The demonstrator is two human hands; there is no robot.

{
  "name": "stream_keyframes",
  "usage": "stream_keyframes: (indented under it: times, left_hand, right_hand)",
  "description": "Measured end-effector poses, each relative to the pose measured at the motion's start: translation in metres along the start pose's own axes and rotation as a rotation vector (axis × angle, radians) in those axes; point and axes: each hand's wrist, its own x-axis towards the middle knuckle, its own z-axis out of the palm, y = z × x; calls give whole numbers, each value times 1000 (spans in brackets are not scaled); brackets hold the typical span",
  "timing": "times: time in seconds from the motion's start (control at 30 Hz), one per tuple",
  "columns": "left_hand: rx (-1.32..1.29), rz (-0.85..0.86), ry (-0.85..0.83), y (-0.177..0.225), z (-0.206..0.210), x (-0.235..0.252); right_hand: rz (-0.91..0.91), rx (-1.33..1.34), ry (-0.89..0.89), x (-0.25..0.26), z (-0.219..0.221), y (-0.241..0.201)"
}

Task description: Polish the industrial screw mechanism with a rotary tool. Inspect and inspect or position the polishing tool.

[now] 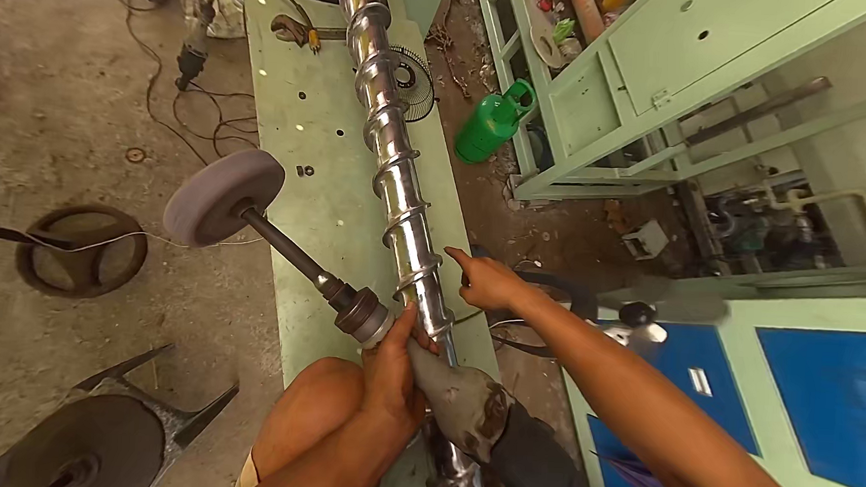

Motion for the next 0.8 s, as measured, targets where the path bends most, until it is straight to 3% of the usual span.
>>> stream_keyframes:
  times: [0.1, 0.27, 0.5, 0.7, 0.8]
  left_hand:
    - [4, 18, 14, 3, -5, -2]
    - [3, 34, 9, 10, -5, 2]
    - [26, 0, 18, 6, 4, 6]
    - [40, -21, 12, -2, 8, 8]
    - [61, -12, 9, -6, 10, 8]
  right_hand:
    - [48, -119, -30, 31, 3, -13]
    - [60, -273, -17, 11, 3, -44]
    - [-7, -286, -34, -8, -1, -64]
    - [-204, -108, -67, -12, -3, -56]
    - [-305, 102, 62, -35, -4, -29]
